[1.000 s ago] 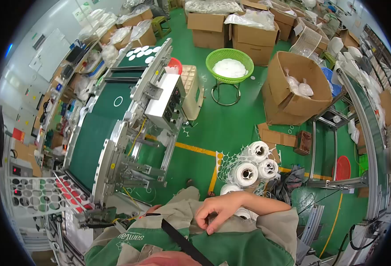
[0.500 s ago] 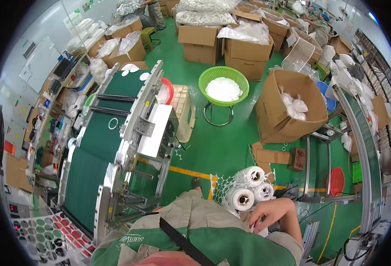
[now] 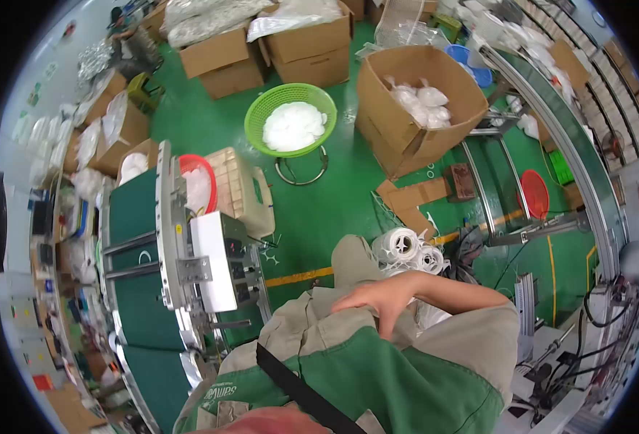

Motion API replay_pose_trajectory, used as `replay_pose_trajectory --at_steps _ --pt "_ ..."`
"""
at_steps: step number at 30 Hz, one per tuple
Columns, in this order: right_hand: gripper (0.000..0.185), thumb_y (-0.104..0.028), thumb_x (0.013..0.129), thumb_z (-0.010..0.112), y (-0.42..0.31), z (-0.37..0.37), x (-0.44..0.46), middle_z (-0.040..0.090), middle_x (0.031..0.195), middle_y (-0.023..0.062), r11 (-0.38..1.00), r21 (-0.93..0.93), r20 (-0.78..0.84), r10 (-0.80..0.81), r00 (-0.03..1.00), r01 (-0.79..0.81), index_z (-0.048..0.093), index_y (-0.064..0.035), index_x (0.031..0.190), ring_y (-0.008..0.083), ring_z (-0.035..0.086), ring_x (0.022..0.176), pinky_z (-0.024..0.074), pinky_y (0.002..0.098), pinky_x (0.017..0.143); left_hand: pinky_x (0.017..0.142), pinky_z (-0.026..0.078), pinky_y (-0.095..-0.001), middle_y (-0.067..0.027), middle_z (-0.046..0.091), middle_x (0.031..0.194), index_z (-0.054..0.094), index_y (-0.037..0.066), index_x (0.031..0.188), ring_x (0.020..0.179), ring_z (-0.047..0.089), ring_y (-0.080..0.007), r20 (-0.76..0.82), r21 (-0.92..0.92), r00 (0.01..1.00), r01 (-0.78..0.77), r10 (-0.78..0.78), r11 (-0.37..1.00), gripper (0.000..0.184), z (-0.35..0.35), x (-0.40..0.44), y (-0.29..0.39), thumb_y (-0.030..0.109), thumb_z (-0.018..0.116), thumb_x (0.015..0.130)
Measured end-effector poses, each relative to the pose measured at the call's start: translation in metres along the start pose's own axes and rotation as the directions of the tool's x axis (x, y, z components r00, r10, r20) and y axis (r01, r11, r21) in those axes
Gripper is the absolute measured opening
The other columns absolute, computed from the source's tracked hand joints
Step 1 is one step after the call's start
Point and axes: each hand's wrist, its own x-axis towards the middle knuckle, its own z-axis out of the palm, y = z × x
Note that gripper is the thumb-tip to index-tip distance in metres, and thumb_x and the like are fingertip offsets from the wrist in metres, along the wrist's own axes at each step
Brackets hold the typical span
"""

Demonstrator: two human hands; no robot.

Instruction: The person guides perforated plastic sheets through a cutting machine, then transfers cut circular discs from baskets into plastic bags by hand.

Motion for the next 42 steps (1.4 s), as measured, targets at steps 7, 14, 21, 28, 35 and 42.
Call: replay_pose_trajectory --at_steps 7,14,21,28,35,42 --pt "0.040 -0.013 0.062 0.083 0.018 -0.127 -0.017 0.064 0.084 0.0092 0.970 0.115 -0.014 -0.213 0.977 0.213 0.059 0.0013 0.090 0.0174 0.061 0.075 0.0452 0.0297 0.063 0.095 0.039 -0.0302 -0.0149 0.053 0.124 0.047 0.003 0.127 0.114 0.050 -0.0214 0.031 0.103 0.999 -0.024 0.020 0.994 0.051 -0.033 0.096 0.085 0.035 0.055 0.087" --pt "0.024 -0.015 0.080 0.067 0.062 -0.311 -0.103 0.063 0.092 0.0036 0.987 0.075 -0.444 0.163 0.881 -0.145 0.062 -0.0041 0.101 0.0111 0.059 0.085 0.0474 0.0272 0.074 0.096 0.039 -0.0306 -0.0153 0.052 0.125 0.046 0.003 0.127 0.115 0.050 -0.0217 -0.056 0.117 0.996 -0.062 0.069 0.991 0.052 -0.052 0.228 0.241 0.035 0.055 0.087" --pt "0.022 -0.022 0.082 0.063 0.112 -0.447 -0.090 0.062 0.079 0.0021 0.975 -0.057 -0.598 0.139 0.789 -0.216 0.063 -0.0056 0.097 0.0110 0.057 0.074 0.0466 0.0270 0.069 0.099 0.036 -0.0311 -0.0114 0.045 0.131 0.036 0.009 0.136 0.120 0.043 -0.0184 0.015 -0.349 0.948 -0.292 0.317 0.890 0.050 -0.100 0.272 0.531 0.020 0.054 0.090" --pt "0.019 -0.018 0.074 0.063 0.150 -0.554 -0.003 0.062 0.085 0.0101 0.643 -0.683 -0.377 0.098 0.921 -0.347 0.063 -0.0080 0.091 0.0285 0.060 0.082 0.0468 0.0396 0.069 0.098 0.037 -0.0331 -0.0103 0.046 0.131 0.038 0.009 0.134 0.117 0.047 -0.0213 0.017 -0.136 0.792 -0.602 0.610 0.786 0.048 -0.147 0.252 0.721 0.019 0.053 0.090" --pt "0.021 -0.023 0.079 0.059 0.177 -0.665 0.024 0.063 0.085 0.0087 0.705 -0.561 -0.345 0.279 0.896 -0.435 0.063 -0.0077 0.093 0.0249 0.061 0.081 0.0482 0.0365 0.071 0.094 0.039 -0.0290 -0.0097 0.050 0.126 0.040 0.007 0.132 0.112 0.050 -0.0171 -0.187 -0.395 0.867 -0.497 0.462 0.773 0.041 -0.171 0.309 0.718 0.019 0.047 0.094" --pt "0.017 -0.025 0.076 0.058 0.200 -0.886 0.030 0.064 0.080 0.0116 0.532 -0.561 -0.709 0.087 0.700 -0.634 0.067 -0.0108 0.081 0.0302 0.061 0.076 0.0488 0.0394 0.068 0.091 0.043 -0.0319 -0.0110 0.054 0.122 0.044 0.009 0.130 0.109 0.054 -0.0221 -0.447 -0.457 0.879 -0.386 0.168 0.802 0.043 -0.186 0.360 0.708 0.019 0.056 0.089"
